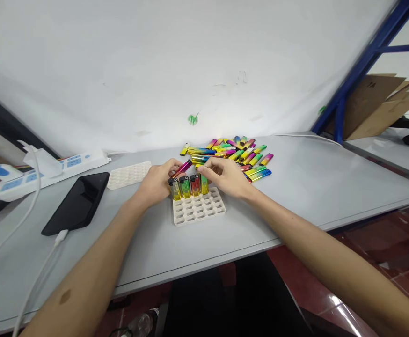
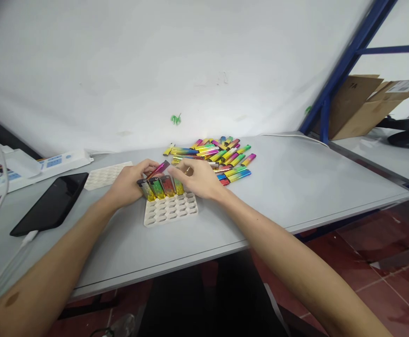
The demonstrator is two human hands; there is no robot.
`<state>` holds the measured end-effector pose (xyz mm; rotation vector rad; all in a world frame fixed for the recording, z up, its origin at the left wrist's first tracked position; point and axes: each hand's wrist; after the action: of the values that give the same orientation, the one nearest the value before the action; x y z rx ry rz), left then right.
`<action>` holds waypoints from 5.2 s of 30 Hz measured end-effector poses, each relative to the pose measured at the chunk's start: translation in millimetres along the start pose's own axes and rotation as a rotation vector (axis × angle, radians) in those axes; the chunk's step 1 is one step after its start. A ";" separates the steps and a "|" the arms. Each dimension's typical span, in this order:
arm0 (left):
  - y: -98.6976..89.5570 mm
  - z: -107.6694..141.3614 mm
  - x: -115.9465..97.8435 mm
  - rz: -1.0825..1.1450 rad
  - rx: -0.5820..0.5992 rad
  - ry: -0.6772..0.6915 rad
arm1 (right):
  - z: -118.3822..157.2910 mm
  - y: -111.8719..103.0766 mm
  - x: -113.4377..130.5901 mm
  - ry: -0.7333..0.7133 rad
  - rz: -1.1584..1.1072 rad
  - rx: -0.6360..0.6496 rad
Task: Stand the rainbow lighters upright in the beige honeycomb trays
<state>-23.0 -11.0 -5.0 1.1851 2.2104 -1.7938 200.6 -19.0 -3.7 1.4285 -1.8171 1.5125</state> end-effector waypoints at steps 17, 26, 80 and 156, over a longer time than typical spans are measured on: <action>-1.3 0.1 -6.7 0.001 -0.056 0.038 | -4.6 1.6 -7.1 -0.005 0.008 -0.099; 2.0 -2.4 -0.2 0.063 -0.108 0.090 | -13.6 5.3 -24.8 -0.101 -0.107 -0.054; 4.7 -1.4 1.9 -0.067 -0.055 0.005 | -12.2 -4.3 -14.2 0.287 -0.766 0.010; 16.0 -6.3 18.0 -0.182 -0.024 0.066 | 73.3 -83.8 -58.6 -0.345 0.631 0.006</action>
<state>-23.7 4.1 -24.8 1.0855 2.4419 -1.8097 319.0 -49.5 -33.5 1.2338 -2.6598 1.6049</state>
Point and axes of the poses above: each hand's wrist, its own z-axis away from the middle knuckle, its own y-axis out of the palm, x = y × z, and after that the axes turned 2 degrees about y, right-handed
